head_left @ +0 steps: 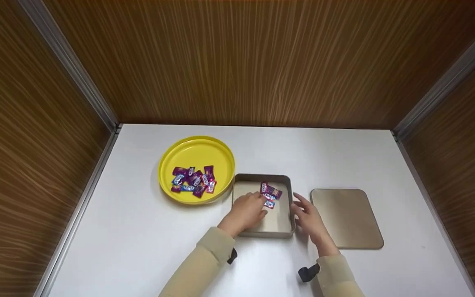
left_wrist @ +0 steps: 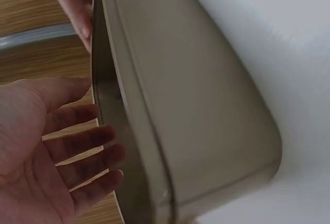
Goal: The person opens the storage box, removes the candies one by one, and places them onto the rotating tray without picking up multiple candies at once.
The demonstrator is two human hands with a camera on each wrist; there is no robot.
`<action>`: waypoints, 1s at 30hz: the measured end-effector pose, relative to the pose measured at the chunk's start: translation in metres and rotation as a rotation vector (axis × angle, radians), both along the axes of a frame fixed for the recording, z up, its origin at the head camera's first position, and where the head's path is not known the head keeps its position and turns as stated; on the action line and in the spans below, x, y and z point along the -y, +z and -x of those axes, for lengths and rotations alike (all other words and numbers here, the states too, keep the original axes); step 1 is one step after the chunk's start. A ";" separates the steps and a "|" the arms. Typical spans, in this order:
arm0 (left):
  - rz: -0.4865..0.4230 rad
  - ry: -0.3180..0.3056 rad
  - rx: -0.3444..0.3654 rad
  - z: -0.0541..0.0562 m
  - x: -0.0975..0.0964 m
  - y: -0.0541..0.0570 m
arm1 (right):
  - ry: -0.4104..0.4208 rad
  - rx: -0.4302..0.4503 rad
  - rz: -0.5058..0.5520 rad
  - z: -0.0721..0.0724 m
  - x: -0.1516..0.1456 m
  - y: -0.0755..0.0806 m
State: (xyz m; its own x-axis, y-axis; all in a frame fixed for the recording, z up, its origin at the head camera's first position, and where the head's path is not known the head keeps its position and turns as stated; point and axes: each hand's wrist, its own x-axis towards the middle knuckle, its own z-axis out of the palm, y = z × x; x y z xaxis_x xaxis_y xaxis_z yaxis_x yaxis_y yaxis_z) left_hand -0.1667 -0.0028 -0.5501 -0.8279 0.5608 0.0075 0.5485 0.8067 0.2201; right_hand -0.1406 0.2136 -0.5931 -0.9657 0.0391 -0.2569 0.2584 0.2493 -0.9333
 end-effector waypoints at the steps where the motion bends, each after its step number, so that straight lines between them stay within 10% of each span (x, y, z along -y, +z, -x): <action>1: 0.004 -0.004 -0.003 -0.001 -0.002 -0.002 | 0.000 0.001 -0.004 0.000 0.000 -0.001; 30: 0.142 -0.045 -0.091 -0.006 -0.017 -0.030 | -0.007 0.014 -0.011 0.008 0.000 0.000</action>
